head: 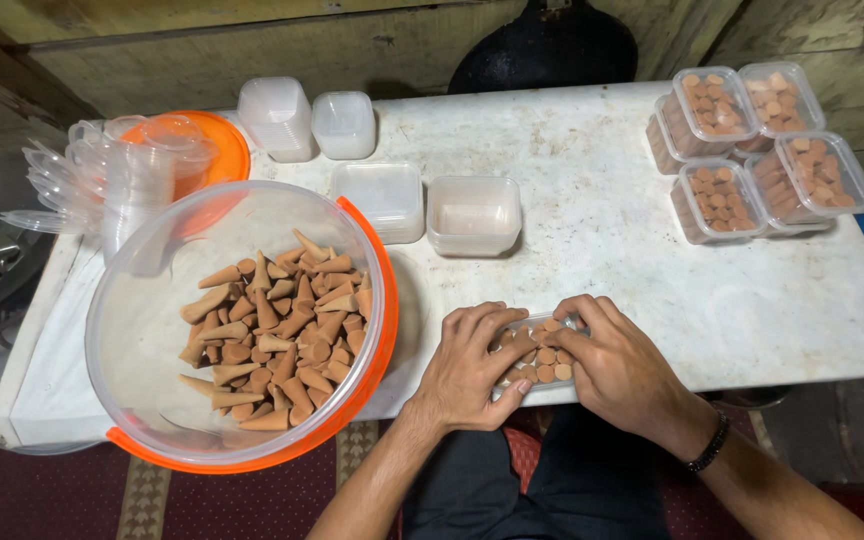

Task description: The person picks up incense cones from a large bucket and places them into small plastic containers one by one.

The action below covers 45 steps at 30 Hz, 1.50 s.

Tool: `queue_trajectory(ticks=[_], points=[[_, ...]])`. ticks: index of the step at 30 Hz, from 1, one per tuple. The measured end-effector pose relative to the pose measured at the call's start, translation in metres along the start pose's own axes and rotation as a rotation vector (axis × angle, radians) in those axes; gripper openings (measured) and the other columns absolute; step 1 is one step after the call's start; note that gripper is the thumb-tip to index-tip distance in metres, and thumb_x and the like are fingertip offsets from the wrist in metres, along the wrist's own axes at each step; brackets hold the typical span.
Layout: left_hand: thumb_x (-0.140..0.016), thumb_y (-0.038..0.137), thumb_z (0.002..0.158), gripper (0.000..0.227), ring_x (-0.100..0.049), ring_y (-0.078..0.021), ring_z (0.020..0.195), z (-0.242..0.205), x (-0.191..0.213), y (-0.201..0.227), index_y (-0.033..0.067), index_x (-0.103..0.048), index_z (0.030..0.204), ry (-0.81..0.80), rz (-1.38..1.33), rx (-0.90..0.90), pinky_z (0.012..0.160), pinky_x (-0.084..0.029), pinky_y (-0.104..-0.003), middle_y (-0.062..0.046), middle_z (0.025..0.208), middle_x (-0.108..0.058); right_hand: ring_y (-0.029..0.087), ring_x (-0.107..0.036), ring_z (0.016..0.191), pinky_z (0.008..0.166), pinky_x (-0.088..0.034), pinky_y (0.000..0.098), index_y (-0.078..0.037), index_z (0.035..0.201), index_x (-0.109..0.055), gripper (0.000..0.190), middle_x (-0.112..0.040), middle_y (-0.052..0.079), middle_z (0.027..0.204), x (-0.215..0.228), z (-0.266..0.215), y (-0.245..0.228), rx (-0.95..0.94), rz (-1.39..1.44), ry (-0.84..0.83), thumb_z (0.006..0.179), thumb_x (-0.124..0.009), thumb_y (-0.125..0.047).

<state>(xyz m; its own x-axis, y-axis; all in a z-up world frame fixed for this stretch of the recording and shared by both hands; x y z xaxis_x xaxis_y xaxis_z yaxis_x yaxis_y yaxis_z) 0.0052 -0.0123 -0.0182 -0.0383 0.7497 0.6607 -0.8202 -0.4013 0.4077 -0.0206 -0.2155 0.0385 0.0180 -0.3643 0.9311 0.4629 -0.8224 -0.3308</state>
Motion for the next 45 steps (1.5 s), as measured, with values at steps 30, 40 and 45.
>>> queue_trajectory(ticks=[30,40,45], points=[[-0.049,0.036,0.093,0.039,-0.055,-0.0355,0.119,0.014,0.020,0.013,0.0112,-0.064,0.119,-0.044,-0.034,-0.014,0.096,-0.036,-0.049,-0.014,0.128,-0.057,0.028,-0.056,0.096,0.077,-0.053,0.0367,-0.009,0.114,-0.065,0.048,-0.055,0.014,0.115,-0.003,-0.001,0.004,0.093,0.052,0.081,0.074,-0.048,0.012],[-0.051,0.035,0.091,0.038,-0.054,-0.0354,0.120,0.014,0.019,0.012,0.0117,-0.065,0.117,-0.049,-0.023,-0.012,0.096,-0.035,-0.049,-0.013,0.129,-0.057,0.027,-0.057,0.095,0.076,-0.054,0.0350,-0.010,0.115,-0.066,0.051,-0.055,0.013,0.113,-0.001,-0.002,0.005,0.104,0.060,0.096,0.072,-0.049,0.013],[-0.051,0.035,0.091,0.037,-0.055,-0.0346,0.119,0.014,0.019,0.013,0.0118,-0.066,0.115,-0.041,-0.030,-0.012,0.096,-0.036,-0.049,-0.013,0.127,-0.059,0.026,-0.055,0.090,0.079,-0.051,0.0358,-0.010,0.113,-0.066,0.051,-0.056,0.012,0.113,0.004,0.000,0.002,0.103,0.074,0.094,0.071,-0.048,0.012]])
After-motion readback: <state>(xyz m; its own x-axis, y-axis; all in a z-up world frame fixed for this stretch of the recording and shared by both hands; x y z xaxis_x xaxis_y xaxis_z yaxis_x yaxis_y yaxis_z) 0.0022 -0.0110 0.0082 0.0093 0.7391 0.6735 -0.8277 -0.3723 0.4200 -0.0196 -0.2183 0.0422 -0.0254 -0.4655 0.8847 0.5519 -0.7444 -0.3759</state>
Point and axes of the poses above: each hand's wrist, its own z-axis towards the middle knuckle, its own x-axis out of the back of the hand, y = z × x, the point moved 1 cm from there along z, towards the middle knuckle
